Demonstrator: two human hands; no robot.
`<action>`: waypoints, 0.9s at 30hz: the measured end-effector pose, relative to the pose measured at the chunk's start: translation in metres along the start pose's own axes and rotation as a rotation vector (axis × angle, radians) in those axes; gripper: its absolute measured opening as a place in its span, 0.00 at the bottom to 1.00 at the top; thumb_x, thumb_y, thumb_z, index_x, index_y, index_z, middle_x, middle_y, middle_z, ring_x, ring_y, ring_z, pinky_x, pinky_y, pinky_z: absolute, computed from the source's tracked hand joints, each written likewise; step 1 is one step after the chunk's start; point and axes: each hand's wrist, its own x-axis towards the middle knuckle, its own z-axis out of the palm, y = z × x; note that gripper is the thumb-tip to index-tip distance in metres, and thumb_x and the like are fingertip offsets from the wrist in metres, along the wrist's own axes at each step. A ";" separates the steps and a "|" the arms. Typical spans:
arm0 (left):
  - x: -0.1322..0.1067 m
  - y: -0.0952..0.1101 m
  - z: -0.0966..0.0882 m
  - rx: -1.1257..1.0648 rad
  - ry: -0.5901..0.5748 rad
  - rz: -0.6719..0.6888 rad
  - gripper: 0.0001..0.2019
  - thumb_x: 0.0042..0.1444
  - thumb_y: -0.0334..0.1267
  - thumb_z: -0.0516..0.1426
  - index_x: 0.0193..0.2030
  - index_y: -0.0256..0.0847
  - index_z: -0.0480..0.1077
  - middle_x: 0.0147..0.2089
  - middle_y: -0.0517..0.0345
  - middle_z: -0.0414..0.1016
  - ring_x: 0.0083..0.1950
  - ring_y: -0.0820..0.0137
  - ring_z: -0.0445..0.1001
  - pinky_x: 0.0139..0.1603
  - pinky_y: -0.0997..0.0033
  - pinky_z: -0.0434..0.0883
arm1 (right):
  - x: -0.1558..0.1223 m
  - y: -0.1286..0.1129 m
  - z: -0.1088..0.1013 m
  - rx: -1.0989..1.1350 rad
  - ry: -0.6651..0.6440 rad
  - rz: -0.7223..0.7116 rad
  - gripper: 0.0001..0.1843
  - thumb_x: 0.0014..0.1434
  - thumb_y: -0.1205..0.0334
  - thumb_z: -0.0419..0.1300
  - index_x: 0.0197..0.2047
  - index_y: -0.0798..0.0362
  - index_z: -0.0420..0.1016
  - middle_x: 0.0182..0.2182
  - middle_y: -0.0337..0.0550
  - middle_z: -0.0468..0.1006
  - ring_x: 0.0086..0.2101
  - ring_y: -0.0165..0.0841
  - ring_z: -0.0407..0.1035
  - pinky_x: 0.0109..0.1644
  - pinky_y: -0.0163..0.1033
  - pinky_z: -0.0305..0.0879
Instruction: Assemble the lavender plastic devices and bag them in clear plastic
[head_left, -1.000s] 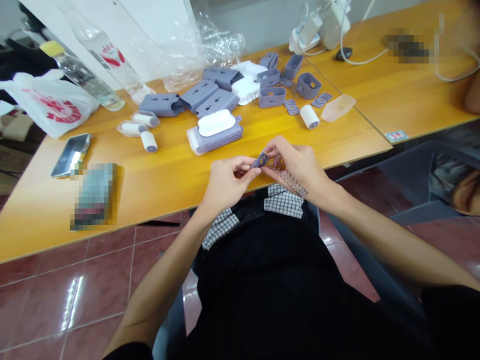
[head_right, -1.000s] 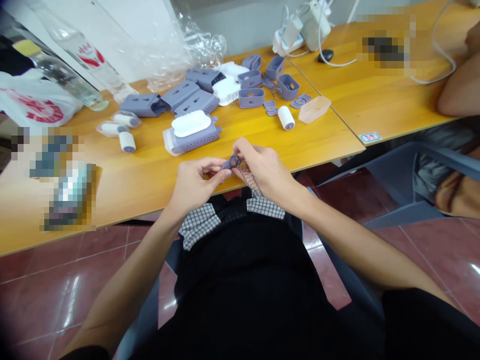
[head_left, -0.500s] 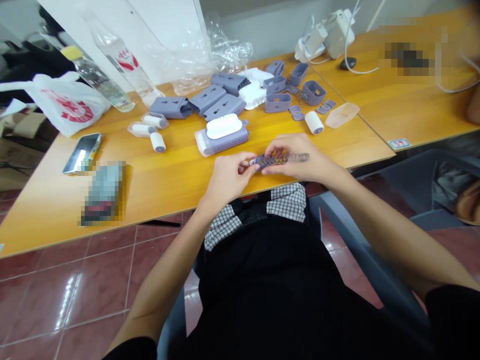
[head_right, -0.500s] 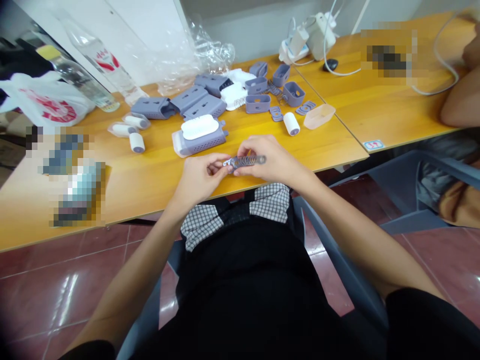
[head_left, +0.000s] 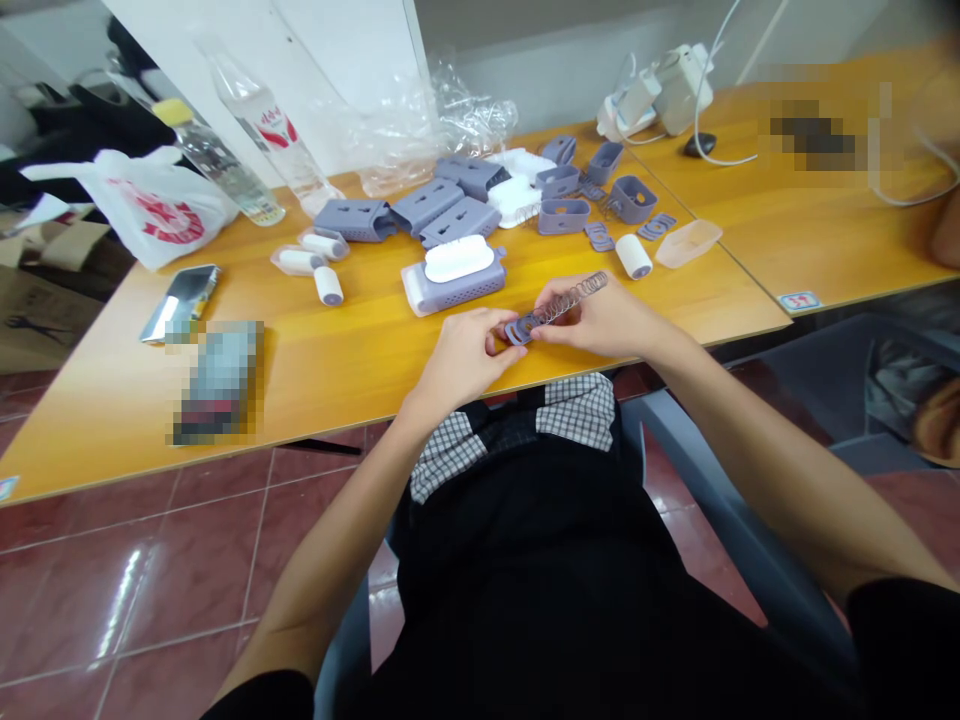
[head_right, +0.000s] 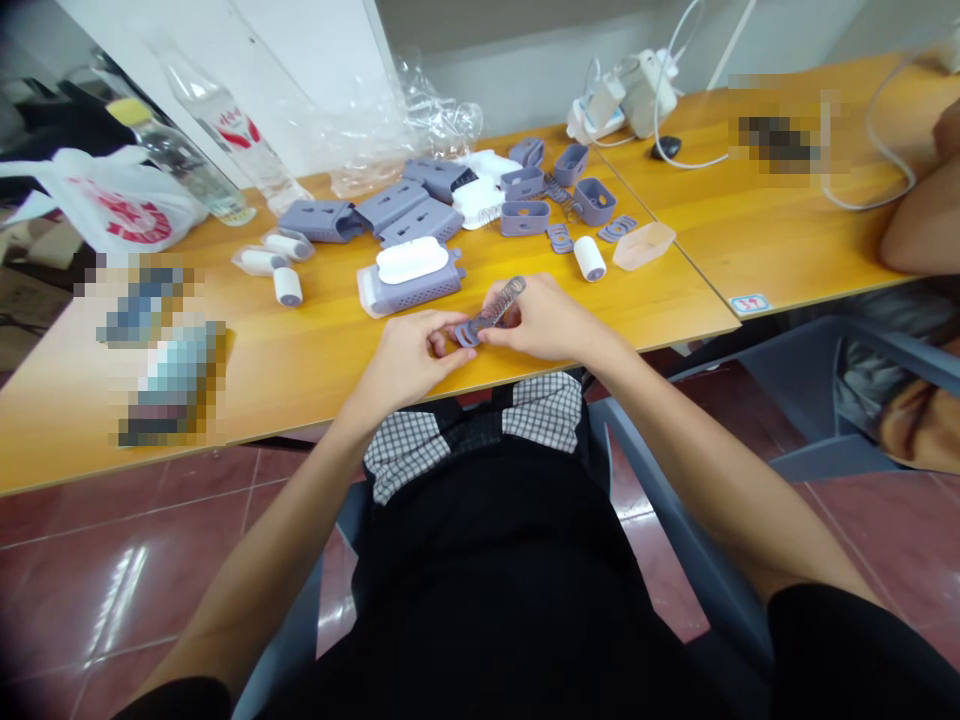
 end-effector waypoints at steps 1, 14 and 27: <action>0.000 0.000 0.001 0.013 0.004 -0.002 0.15 0.56 0.35 0.70 0.51 0.41 0.83 0.32 0.60 0.77 0.31 0.70 0.71 0.38 0.66 0.68 | 0.001 0.001 0.000 0.004 -0.002 -0.001 0.08 0.59 0.58 0.76 0.38 0.47 0.82 0.32 0.41 0.86 0.31 0.39 0.78 0.35 0.45 0.76; 0.000 0.003 -0.001 0.008 -0.020 0.032 0.08 0.57 0.36 0.68 0.44 0.40 0.83 0.33 0.59 0.78 0.30 0.70 0.70 0.38 0.66 0.67 | 0.004 0.010 0.000 0.021 -0.029 0.061 0.10 0.57 0.57 0.76 0.35 0.49 0.80 0.27 0.43 0.83 0.27 0.39 0.77 0.32 0.46 0.76; 0.000 0.004 -0.001 0.004 -0.017 0.031 0.06 0.56 0.36 0.68 0.41 0.41 0.83 0.30 0.59 0.75 0.31 0.69 0.69 0.37 0.66 0.65 | 0.005 0.001 0.004 0.009 -0.004 0.055 0.11 0.55 0.55 0.77 0.35 0.48 0.81 0.25 0.41 0.84 0.27 0.40 0.79 0.34 0.47 0.77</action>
